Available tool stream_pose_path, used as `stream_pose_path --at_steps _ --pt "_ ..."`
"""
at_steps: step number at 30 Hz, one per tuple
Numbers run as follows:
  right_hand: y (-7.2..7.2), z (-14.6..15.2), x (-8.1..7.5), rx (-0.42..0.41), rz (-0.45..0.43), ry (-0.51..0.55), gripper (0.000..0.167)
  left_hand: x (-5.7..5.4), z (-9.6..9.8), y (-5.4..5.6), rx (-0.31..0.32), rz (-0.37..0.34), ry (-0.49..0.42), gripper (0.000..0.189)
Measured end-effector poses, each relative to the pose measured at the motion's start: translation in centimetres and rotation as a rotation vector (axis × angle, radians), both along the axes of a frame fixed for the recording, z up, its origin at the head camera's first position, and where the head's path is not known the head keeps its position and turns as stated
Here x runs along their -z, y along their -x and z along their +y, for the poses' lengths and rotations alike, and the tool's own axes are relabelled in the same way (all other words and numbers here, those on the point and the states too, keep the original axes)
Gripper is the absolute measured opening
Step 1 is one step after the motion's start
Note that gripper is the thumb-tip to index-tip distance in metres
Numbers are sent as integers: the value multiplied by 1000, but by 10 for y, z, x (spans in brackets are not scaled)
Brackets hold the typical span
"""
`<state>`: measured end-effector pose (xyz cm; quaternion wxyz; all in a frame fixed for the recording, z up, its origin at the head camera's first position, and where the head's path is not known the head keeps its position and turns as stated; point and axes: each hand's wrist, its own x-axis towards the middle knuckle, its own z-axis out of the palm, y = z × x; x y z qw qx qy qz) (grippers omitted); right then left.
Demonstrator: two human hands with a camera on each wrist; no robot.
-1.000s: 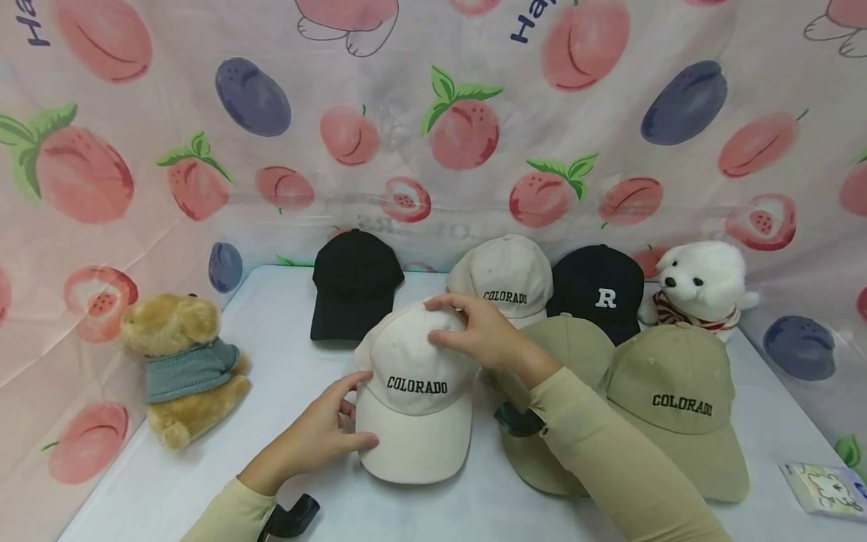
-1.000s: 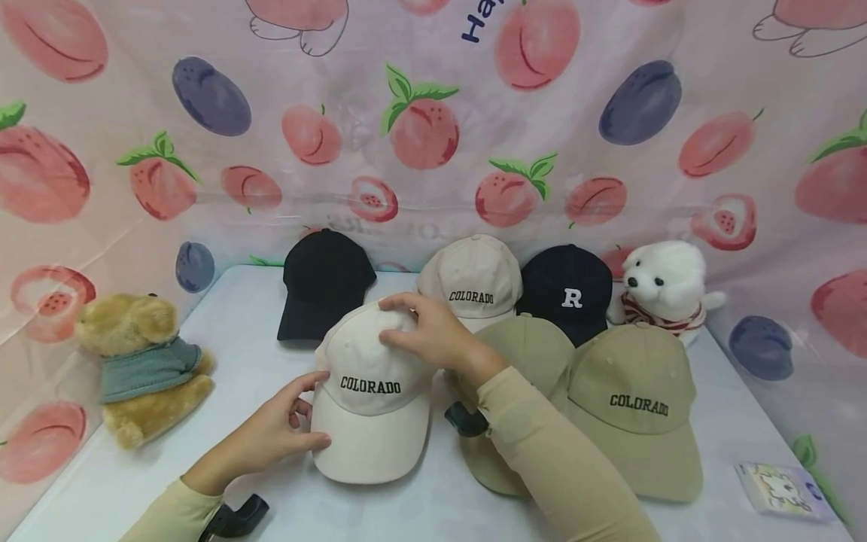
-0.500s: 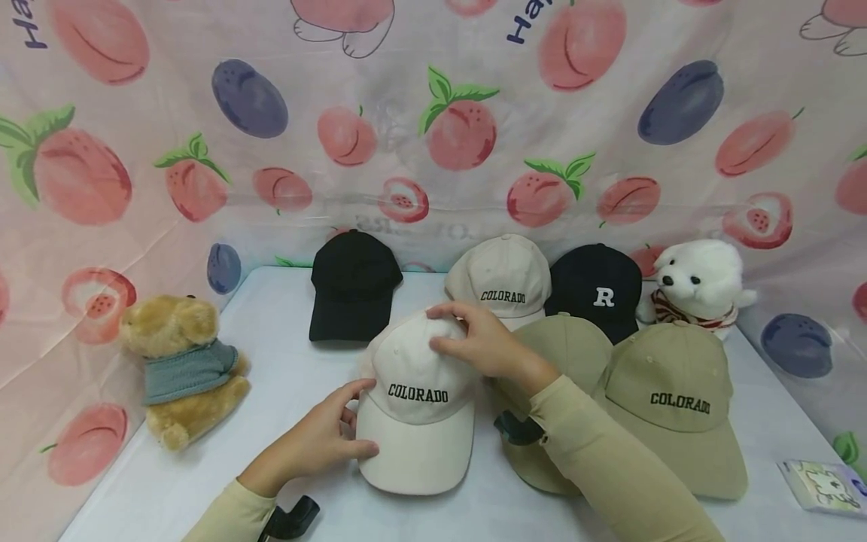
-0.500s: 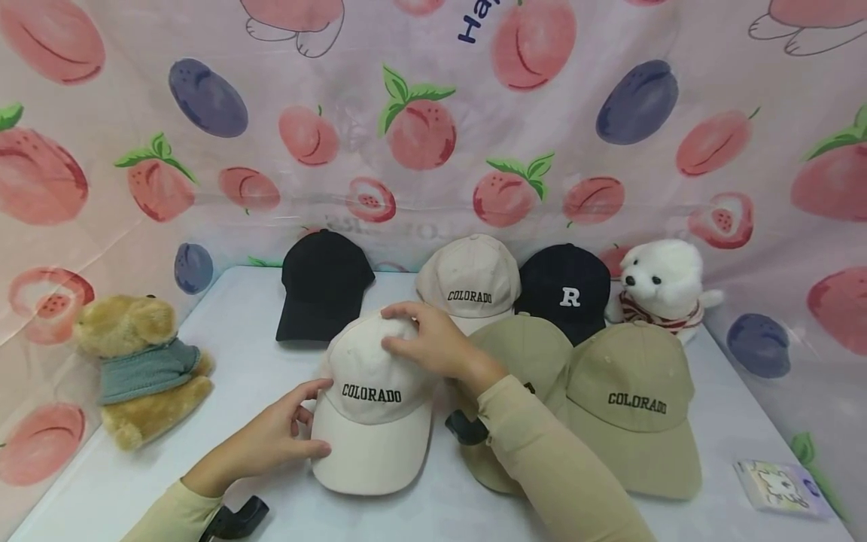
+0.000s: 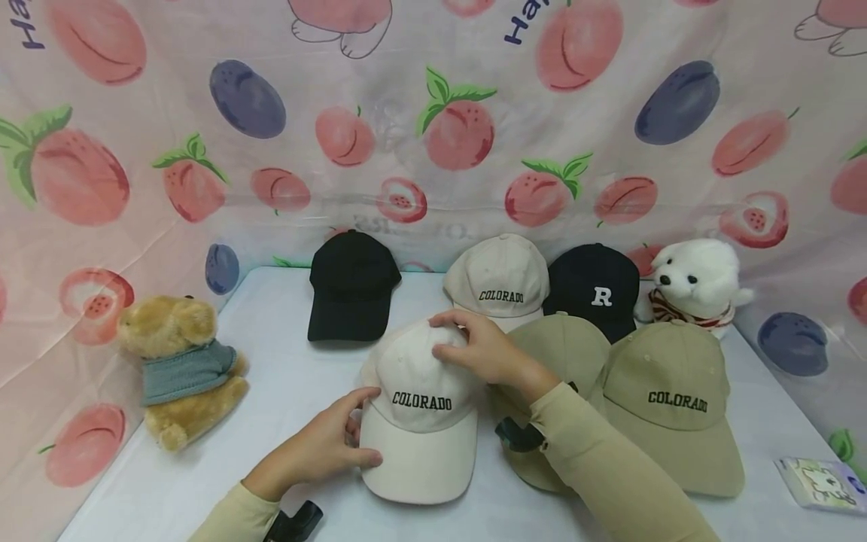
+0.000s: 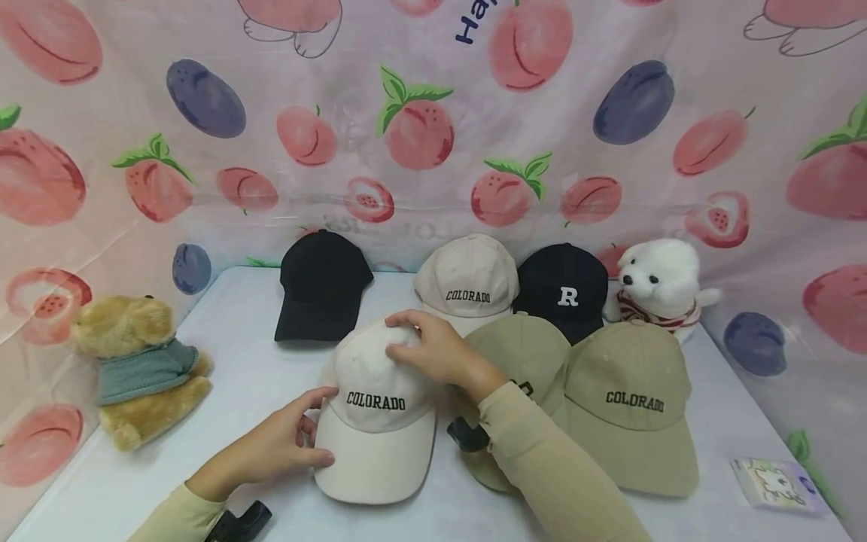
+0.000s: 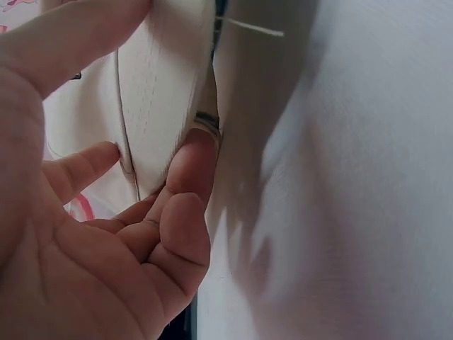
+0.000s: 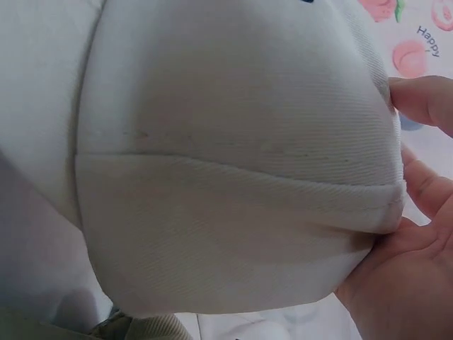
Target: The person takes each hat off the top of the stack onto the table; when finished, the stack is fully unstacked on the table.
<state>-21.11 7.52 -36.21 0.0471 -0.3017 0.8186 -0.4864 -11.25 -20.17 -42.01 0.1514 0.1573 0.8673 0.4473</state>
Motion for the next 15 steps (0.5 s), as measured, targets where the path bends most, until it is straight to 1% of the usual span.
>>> stream_pose_path --at_steps 5,10,15 --pt "-1 2 2 3 -12 -7 38 2 2 -1 6 3 12 91" --pt "0 5 5 0 5 -6 37 3 4 -1 19 24 23 92" --pt "-2 6 2 5 0 -8 38 -2 4 -2 18 27 23 92"
